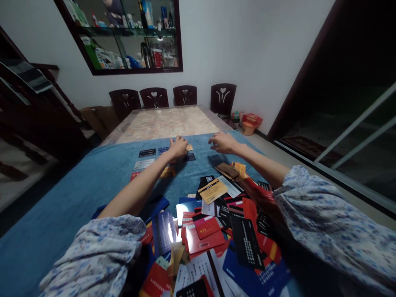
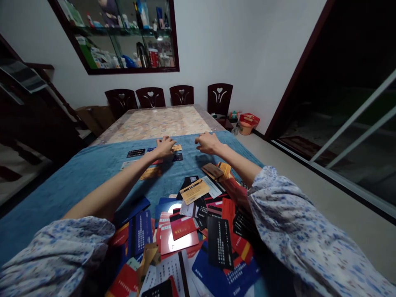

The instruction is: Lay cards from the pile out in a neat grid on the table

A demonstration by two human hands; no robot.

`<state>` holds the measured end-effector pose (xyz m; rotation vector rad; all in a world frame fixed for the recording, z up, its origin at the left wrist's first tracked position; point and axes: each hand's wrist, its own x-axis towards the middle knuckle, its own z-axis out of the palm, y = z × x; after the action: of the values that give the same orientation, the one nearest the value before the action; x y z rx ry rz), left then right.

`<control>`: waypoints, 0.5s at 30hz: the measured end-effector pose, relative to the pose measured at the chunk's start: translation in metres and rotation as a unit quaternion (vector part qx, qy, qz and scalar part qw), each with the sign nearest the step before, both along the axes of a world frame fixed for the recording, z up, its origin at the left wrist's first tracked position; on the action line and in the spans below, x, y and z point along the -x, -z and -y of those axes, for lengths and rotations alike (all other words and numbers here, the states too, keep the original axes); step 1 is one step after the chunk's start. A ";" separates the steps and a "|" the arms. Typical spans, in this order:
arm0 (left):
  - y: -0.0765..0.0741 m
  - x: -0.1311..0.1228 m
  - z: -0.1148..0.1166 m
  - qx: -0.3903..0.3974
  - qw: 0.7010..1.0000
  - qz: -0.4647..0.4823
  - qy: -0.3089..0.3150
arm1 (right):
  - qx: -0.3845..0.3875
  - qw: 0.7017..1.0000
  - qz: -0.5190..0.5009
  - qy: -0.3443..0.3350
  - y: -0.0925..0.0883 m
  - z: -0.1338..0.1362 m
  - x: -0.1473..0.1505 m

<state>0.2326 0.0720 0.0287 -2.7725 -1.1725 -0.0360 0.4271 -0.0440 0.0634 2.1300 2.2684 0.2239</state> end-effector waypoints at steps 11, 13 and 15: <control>-0.002 0.000 0.067 -0.017 0.994 0.059 0.086 | -0.041 0.999 0.031 0.015 0.001 0.086 -0.012; -0.002 -0.003 0.082 -0.008 0.991 0.068 0.111 | -0.033 0.998 0.036 0.026 0.004 0.102 -0.016; -0.001 -0.009 0.097 0.004 0.988 0.079 0.135 | -0.020 0.998 0.038 0.034 0.007 0.118 -0.020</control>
<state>0.2412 -0.0246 0.0300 -2.9602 -0.8171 -0.2841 0.4473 -0.1615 0.0566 2.1740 2.1643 0.3449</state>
